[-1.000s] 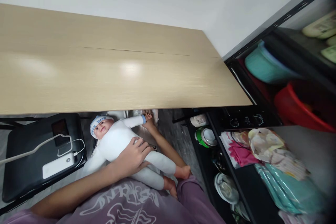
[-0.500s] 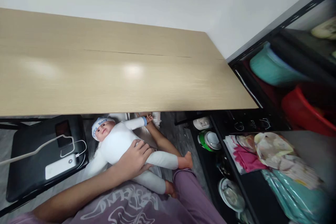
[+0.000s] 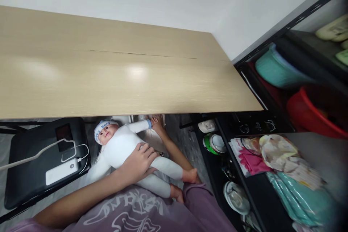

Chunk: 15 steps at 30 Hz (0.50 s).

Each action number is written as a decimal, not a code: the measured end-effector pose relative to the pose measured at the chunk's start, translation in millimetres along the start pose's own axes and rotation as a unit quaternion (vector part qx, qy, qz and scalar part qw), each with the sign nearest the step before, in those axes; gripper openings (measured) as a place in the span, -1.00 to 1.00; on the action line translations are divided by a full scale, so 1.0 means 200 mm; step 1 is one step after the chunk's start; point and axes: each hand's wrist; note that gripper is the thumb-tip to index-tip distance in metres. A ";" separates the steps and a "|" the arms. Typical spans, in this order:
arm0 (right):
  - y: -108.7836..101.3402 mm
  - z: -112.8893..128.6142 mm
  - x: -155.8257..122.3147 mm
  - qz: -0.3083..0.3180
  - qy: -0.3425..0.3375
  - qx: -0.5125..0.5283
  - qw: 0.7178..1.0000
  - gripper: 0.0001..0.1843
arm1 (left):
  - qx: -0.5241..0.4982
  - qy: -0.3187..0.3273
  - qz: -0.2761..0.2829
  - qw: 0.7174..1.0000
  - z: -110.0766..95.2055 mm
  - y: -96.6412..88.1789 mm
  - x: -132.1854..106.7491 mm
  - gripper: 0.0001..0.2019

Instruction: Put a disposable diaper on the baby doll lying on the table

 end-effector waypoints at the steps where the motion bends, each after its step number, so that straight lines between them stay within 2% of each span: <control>1: 0.02 -0.05 -0.01 -0.008 0.024 0.011 1.000 -0.58 | 0.002 0.002 0.003 1.000 0.00 0.00 0.00 -0.54; 3: 0.06 -0.14 -0.06 -0.020 0.063 0.042 0.997 -0.57 | 0.002 0.007 0.007 1.000 0.00 0.00 -0.01 -0.56; 5: 0.09 -0.20 -0.15 -0.023 0.079 0.076 0.994 -0.46 | -0.001 0.013 0.008 1.000 0.01 0.00 -0.01 -0.56; 10: 0.14 -0.23 -0.38 -0.047 0.086 0.143 0.985 -0.23 | 0.000 0.024 0.016 1.000 0.01 -0.01 -0.01 -0.59; 13: 0.06 -0.19 -0.45 -0.103 0.084 0.159 0.978 -0.23 | 0.003 0.030 0.013 0.999 0.01 -0.02 -0.03 -0.59; 15: -0.05 -0.13 -0.47 -0.137 0.044 0.158 0.977 -0.30 | 0.002 0.036 0.007 0.999 0.01 -0.03 -0.04 -0.59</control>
Point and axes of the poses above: each hand's wrist, its own x-axis towards the middle knuckle, its own y-axis out of the palm, z = x × y, and after that the axes turned 6 degrees about z, right-handed
